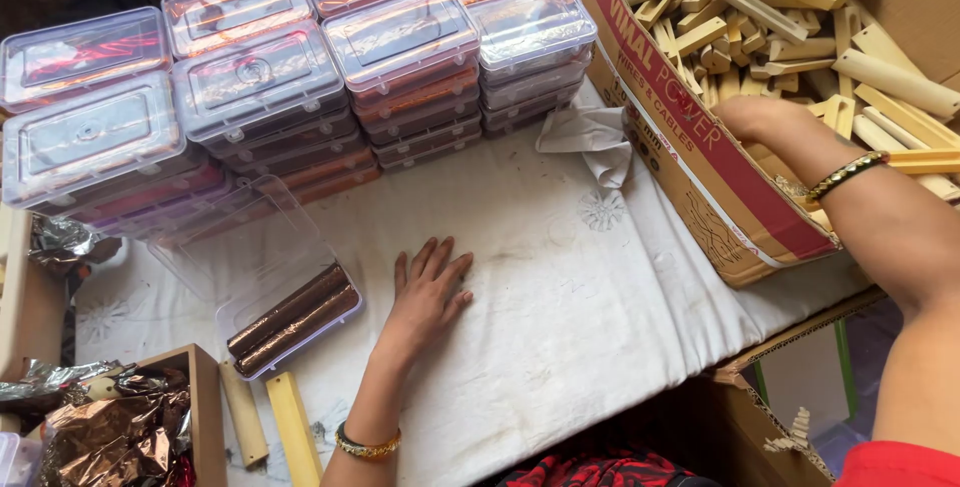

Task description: The person sits at a table and wraps small wooden blocks in copper-colored foil. They wipe the blocks with a white cloth before wrapping them and then place the wrapped items into a clear plastic container. The person repeats this process with multiple blocks.

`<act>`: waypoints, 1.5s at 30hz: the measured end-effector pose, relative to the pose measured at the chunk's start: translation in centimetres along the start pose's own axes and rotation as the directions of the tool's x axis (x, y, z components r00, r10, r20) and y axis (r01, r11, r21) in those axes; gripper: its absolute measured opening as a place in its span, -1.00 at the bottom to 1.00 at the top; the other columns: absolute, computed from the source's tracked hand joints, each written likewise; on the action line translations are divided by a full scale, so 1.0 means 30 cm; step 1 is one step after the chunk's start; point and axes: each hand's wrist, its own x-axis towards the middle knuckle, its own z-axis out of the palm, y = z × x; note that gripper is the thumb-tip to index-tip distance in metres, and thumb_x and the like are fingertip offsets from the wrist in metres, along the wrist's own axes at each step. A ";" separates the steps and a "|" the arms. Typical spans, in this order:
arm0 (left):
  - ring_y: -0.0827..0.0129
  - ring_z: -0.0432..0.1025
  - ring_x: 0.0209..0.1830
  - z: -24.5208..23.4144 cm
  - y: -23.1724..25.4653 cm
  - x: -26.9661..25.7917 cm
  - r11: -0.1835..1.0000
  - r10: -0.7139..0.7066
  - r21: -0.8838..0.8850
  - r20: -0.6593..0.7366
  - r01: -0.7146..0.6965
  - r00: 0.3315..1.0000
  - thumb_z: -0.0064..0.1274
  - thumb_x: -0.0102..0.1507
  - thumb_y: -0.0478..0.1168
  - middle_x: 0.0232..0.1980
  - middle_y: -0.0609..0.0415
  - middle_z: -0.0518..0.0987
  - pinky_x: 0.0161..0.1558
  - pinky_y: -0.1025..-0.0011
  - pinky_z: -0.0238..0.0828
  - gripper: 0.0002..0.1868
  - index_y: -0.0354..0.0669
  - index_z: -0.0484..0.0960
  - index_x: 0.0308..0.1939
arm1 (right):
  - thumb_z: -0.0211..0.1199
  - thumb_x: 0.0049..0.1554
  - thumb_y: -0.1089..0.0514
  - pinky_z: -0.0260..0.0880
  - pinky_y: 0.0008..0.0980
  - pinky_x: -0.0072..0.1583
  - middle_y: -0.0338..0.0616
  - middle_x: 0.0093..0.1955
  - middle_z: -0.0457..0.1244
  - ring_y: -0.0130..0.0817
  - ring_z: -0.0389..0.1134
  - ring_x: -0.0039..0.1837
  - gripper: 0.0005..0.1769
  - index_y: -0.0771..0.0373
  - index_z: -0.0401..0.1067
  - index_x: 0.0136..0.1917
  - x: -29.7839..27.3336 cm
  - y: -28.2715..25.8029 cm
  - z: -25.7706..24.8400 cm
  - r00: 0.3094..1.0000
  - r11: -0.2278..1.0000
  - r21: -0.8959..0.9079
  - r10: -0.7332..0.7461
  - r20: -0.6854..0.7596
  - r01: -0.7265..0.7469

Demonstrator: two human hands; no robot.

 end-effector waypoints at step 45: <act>0.15 -0.14 0.64 -0.014 0.002 -0.003 0.998 -0.032 -0.051 -0.004 0.031 0.999 0.07 0.29 0.07 0.60 0.07 0.14 0.55 -0.12 -0.44 -0.39 0.15 0.39 0.42 | -0.08 0.23 -0.39 -0.01 0.06 0.47 0.15 0.31 -0.02 0.05 -0.05 0.39 -0.17 0.21 0.02 0.52 0.211 0.050 0.099 0.827 0.766 0.351 -0.400 -0.395 0.539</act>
